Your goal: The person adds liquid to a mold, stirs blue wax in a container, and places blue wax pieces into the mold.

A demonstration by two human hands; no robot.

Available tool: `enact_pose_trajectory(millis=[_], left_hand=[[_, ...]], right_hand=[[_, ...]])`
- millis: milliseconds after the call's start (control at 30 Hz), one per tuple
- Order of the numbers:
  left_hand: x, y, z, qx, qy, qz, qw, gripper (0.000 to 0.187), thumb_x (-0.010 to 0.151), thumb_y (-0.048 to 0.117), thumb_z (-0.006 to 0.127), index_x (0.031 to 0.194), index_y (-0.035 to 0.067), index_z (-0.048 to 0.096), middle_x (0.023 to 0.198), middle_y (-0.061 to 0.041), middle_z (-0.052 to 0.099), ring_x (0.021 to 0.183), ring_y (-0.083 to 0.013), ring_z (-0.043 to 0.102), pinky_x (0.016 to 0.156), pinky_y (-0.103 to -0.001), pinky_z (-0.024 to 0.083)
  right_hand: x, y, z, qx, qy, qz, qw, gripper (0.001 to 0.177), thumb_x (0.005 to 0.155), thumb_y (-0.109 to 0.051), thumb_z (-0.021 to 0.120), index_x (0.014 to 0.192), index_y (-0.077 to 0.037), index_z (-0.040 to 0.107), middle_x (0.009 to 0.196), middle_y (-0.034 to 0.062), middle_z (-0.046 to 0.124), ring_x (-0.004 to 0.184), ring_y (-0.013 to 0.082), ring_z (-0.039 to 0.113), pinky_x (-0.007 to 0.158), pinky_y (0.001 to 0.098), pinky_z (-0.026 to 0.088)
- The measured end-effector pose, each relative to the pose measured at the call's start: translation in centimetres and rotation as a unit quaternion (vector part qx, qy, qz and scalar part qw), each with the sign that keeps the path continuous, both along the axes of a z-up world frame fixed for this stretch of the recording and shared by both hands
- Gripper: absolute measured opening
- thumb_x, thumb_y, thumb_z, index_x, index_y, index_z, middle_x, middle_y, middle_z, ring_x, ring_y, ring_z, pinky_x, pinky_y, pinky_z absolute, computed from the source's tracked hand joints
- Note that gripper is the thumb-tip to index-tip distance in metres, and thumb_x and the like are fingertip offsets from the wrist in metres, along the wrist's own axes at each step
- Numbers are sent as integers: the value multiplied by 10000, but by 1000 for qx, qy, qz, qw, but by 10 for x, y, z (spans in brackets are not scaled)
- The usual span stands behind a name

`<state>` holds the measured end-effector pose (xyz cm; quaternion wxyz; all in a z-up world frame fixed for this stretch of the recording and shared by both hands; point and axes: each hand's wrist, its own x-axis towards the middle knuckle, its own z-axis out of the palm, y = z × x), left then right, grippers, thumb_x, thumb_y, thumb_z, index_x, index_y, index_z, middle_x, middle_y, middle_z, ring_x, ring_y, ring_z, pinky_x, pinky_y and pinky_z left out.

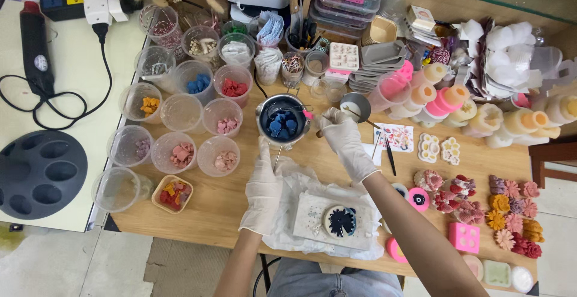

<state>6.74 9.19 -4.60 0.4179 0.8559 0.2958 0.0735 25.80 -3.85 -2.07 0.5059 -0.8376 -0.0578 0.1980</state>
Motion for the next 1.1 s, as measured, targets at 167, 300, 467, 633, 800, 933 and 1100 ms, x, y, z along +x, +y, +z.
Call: enact_pose_trajectory(millis=[167,300,467,633,800,933,1100], left_hand=[[2,1,-1,77,153,-33,985,857,934,285,624,1625,261,118,1140,-157,675,893,-377,705,769,-550,550],[-1,0,1,55,137,-24,989,864,930,238,601,1648,281,122,1075,-143,705,857,-379,708,747,-549,548],[1,-3,-7,85,93,-12,992,836,895,256,683,1614,199,261,1011,-185,709,839,-396,706,716,-538,553],[4,1,-10,72,99,-10,992,819,879,230,694,1599,206,304,1014,-175,712,842,-397,706,718,-533,552],[2,3,-12,79,91,-9,993,820,875,233,701,1592,179,309,1018,-185,710,847,-395,708,727,-532,555],[3,3,-18,79,116,-10,990,766,890,263,688,1572,171,350,1010,-190,712,860,-398,708,739,-536,553],[2,8,-25,99,127,-11,987,583,937,349,682,1457,169,489,1034,-174,722,889,-395,715,766,-530,562]], right_hand=[[-6,14,23,-232,36,51,971,360,843,-475,764,957,-134,772,757,84,726,669,201,679,678,347,537],[5,20,3,-265,-58,61,961,282,865,-390,709,982,-152,806,798,132,756,710,255,726,707,363,559],[13,9,11,-290,-49,87,952,342,816,-439,791,900,-108,800,778,117,756,681,256,698,678,383,549],[13,-3,27,-296,-58,83,950,287,797,-390,817,874,-114,804,717,115,733,596,224,668,626,361,537],[9,-10,25,-178,-114,124,970,227,884,-321,754,902,-95,762,709,37,734,589,203,679,605,377,558],[-3,-9,3,-224,-458,256,821,121,893,-272,768,936,-162,797,792,78,685,776,261,664,710,411,528],[-5,-23,-15,-333,-679,327,567,435,802,-201,663,1231,-215,735,979,56,592,951,225,574,830,390,491]])
